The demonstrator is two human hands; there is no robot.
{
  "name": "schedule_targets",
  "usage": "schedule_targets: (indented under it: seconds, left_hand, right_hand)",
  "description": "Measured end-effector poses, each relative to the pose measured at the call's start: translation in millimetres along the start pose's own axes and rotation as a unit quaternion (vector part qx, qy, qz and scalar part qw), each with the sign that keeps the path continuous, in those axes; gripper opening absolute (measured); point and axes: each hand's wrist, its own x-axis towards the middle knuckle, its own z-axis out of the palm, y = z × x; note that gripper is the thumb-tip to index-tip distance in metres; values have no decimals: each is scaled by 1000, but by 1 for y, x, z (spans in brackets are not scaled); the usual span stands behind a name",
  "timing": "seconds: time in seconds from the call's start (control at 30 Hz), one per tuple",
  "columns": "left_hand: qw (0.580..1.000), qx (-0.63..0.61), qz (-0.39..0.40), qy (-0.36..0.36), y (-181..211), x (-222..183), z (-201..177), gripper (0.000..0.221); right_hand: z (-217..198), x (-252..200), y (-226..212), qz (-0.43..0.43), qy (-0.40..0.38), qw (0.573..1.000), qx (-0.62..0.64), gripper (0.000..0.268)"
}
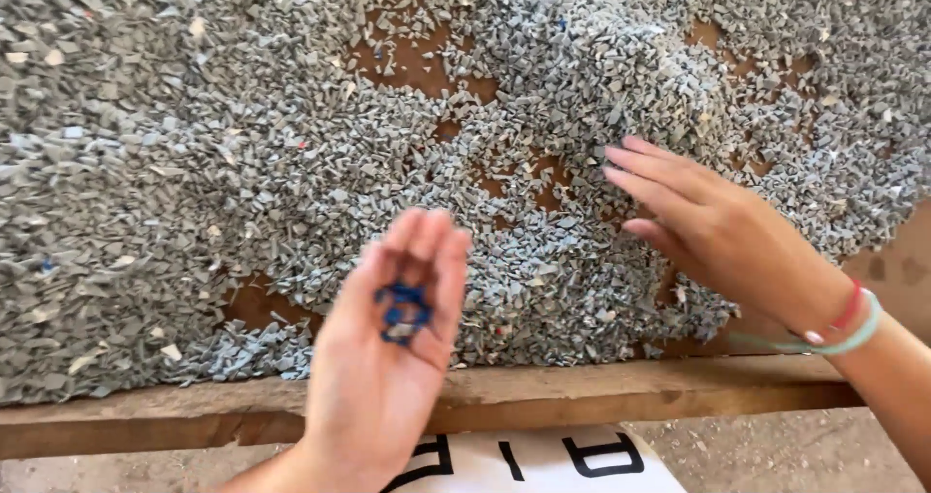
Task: The person sifts through a large pile of shredded plastic flakes in a wooden tray, picking out blue pieces by hand and collecting them in the left palm. The right hand repeatedly sweeps and digs through the grey flakes to locate and extract the blue items.
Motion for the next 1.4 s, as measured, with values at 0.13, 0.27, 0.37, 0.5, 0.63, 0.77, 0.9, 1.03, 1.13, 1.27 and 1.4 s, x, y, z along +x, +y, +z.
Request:
schedule_targets:
  seconds: [0.13, 0.27, 0.37, 0.5, 0.63, 0.77, 0.9, 1.03, 1.13, 1.27, 1.4]
  left_hand:
    - [985, -122, 35, -121, -6, 26, -38, 37]
    - [981, -133, 63, -127, -8, 27, -39, 33]
    - [974, -159, 98, -131, -10, 23, -38, 30]
    - [940, -219, 168, -198, -13, 16, -40, 29]
    - [929, -256, 184, -191, -10, 21, -61, 26]
    - [894, -290, 200, -277, -14, 22, -72, 26]
    - [884, -284, 216, -301, -15, 23, -72, 27]
    - [887, -266, 234, -297, -15, 23, -70, 27]
    - [884, -275, 234, -296, -16, 22, -69, 26]
    - [893, -272, 225, -280, -16, 18, -67, 24]
    - [906, -251, 224, -257, -15, 17, -64, 23]
  right_hand:
    - [36, 6, 6, -47, -96, 985, -133, 85]
    - [33, 0, -13, -148, -108, 981, -63, 91]
    - [30, -21, -10, -177, -95, 977, -70, 93]
    - [17, -46, 10, -231, -102, 963, -93, 89]
    - [9, -39, 35, -252, -96, 960, -77, 78]
    - [24, 15, 36, -218, -26, 971, -94, 77]
    - [44, 73, 19, -122, -51, 986, -105, 94]
    - [47, 74, -8, -164, -94, 980, -65, 93]
    - [51, 54, -20, -227, -86, 968, -62, 90]
    - [46, 27, -15, -355, -66, 931, -49, 73]
    - [28, 3, 5, -413, -83, 907, -29, 64]
